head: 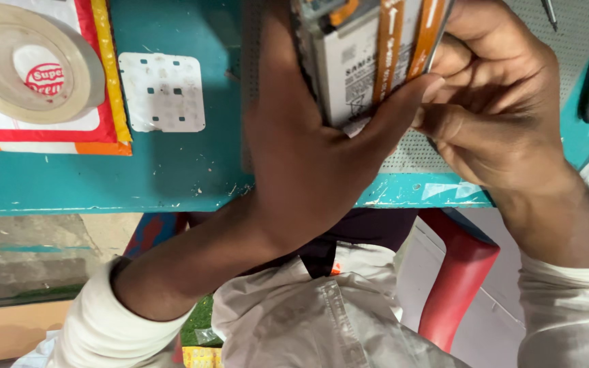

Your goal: The person works on a disassembled smartphone placed on a workbench. They use their fingers to peel back and reposition internal components and adhesive strips around the battery area. The person rotates the phone to access different sides while continuing to adjust internal parts.

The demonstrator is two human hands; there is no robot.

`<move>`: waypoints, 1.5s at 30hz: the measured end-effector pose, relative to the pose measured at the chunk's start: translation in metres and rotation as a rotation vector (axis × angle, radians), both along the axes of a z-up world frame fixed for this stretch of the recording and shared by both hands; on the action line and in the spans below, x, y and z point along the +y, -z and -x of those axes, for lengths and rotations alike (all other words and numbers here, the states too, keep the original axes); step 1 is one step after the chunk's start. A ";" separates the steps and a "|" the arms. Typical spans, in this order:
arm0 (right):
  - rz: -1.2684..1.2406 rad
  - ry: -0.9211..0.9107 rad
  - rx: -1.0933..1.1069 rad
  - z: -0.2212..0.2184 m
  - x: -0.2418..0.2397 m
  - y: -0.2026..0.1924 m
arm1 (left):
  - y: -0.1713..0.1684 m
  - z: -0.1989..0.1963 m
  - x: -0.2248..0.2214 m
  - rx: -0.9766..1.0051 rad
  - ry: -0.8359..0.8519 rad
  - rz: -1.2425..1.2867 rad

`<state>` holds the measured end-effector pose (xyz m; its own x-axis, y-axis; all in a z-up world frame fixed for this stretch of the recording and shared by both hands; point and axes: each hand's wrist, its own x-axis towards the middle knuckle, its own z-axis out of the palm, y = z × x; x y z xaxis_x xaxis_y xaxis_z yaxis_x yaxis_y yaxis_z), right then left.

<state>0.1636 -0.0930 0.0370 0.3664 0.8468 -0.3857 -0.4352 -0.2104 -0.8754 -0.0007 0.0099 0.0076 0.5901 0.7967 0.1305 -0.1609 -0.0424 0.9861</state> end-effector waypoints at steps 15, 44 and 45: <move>-0.246 -0.214 0.092 -0.015 -0.007 0.007 | -0.007 -0.005 0.012 -0.268 0.139 0.437; -0.255 -0.265 -0.156 -0.007 -0.001 0.001 | -0.002 -0.002 0.011 -0.276 0.137 0.390; -0.260 -0.269 -0.156 -0.008 -0.001 0.001 | -0.002 -0.002 0.012 -0.276 0.139 0.386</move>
